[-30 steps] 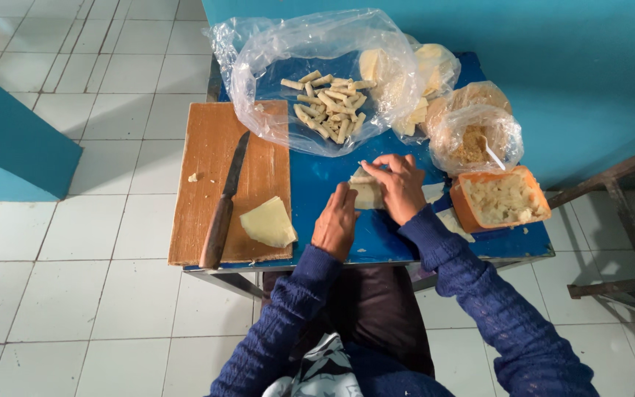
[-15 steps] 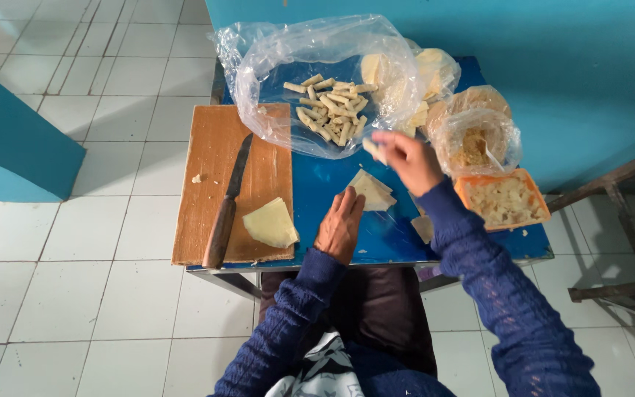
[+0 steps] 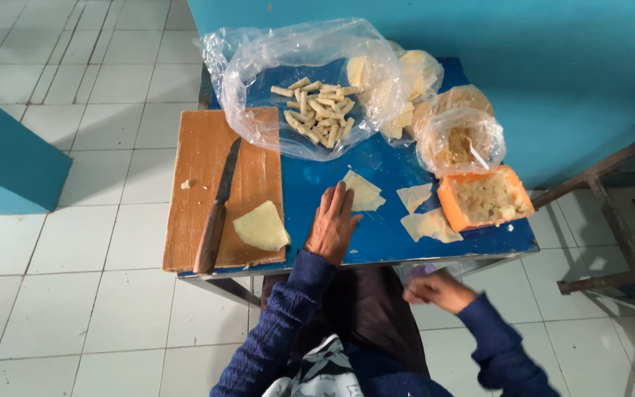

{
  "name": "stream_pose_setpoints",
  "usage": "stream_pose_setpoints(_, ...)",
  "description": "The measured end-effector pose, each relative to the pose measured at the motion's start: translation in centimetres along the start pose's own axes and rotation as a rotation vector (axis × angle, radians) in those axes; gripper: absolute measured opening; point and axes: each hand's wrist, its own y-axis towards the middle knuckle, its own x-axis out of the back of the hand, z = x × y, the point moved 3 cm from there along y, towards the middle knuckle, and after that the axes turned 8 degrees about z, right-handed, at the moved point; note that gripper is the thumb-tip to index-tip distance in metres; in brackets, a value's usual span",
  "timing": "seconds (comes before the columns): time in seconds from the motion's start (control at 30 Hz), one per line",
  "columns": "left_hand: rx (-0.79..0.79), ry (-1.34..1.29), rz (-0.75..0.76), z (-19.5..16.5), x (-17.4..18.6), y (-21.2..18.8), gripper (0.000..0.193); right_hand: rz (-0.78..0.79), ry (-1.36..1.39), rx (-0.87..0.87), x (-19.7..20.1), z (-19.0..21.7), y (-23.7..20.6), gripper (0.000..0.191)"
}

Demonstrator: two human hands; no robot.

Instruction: The person sits at a small table and assembles stuffed pastries. They spoon filling from an orange container onto square dough wrappers, fold each wrapper over the filling into a triangular parcel, and set the folded pastries on the table with previously finished ones.

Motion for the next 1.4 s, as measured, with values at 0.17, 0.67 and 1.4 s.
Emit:
stream_pose_setpoints(0.17,-0.018,0.097,0.064,-1.1,0.8,0.3,0.083,-0.279,-0.058,-0.398,-4.4,-6.1,0.3,0.017)
stream_pose_setpoints(0.67,-0.285,0.287,0.016,-1.3,-1.9,-2.9,0.082,-0.293,0.027,-0.577,-0.4,-6.0,6.8,0.017)
stream_pose_setpoints(1.4,0.103,-0.168,-0.126,0.5,1.0,-1.1,0.064,0.04,-0.366,-0.344,6.4,-4.5,-7.3,0.017)
